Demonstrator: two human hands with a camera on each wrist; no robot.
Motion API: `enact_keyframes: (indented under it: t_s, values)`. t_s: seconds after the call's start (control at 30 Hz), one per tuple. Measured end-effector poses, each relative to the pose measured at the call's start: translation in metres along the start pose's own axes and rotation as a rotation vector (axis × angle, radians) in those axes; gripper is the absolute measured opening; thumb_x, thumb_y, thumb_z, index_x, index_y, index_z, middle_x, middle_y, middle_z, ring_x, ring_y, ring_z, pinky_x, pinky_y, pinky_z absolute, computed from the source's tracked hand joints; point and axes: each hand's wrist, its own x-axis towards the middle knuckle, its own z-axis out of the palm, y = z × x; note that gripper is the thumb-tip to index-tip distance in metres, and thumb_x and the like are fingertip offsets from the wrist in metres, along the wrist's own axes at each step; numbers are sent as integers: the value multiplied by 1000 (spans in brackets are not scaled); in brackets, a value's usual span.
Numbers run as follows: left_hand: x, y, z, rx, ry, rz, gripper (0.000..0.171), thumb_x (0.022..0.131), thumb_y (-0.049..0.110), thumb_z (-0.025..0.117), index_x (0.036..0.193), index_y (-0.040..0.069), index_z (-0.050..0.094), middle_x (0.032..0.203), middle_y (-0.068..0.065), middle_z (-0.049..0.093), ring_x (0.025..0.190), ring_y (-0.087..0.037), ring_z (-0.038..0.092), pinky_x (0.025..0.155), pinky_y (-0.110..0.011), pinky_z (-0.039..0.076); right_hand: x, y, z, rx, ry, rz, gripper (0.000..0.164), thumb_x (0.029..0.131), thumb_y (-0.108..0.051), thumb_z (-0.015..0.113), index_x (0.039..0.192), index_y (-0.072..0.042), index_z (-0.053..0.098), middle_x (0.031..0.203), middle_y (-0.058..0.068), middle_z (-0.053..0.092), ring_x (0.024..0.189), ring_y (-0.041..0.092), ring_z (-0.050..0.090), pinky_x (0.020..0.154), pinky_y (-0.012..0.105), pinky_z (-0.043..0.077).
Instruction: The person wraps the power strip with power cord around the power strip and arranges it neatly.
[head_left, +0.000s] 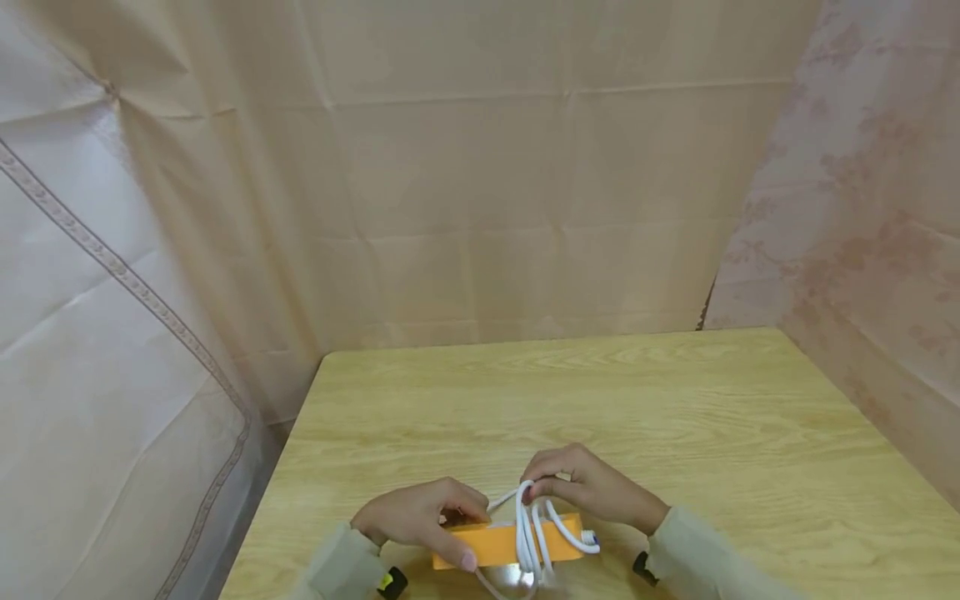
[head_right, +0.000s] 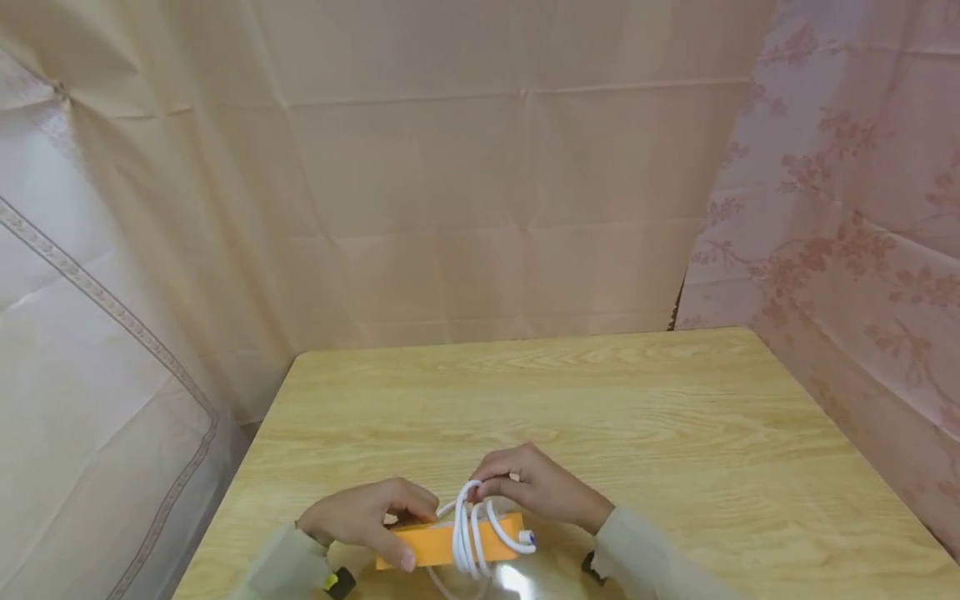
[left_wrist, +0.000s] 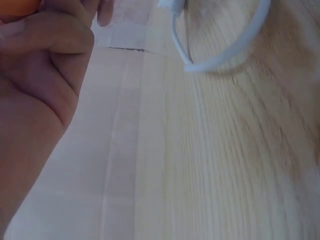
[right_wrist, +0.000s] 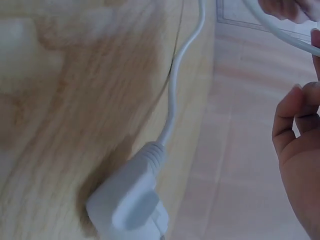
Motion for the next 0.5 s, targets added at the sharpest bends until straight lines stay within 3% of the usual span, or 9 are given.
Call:
enact_keyframes:
  t_s: [0.23,0.4,0.5]
  values:
    - [6,1,3,21,19,32,30,96,40,72,98,10,69,81,12,44,71,2,41,64,-15,34,2,3,6,-20,28,11,18,104,-4,57,109,-4,74,105,5,74,97,17,69,87,36,56]
    - [7,2,7,-8,109,24,35,96,43,70,103,9,72,81,11,46,71,0,43,65,-17,37,4,5,10,12,59,-6,20,106,-3,53,110,-8,73,102,2,73,91,17,69,82,36,57]
    - [8,0,10,-31,176,35,34,95,40,71,106,8,74,82,10,48,73,0,45,66,-18,40,4,8,15,38,90,-21,16,102,-2,61,108,-11,72,99,2,72,88,17,69,80,36,58]
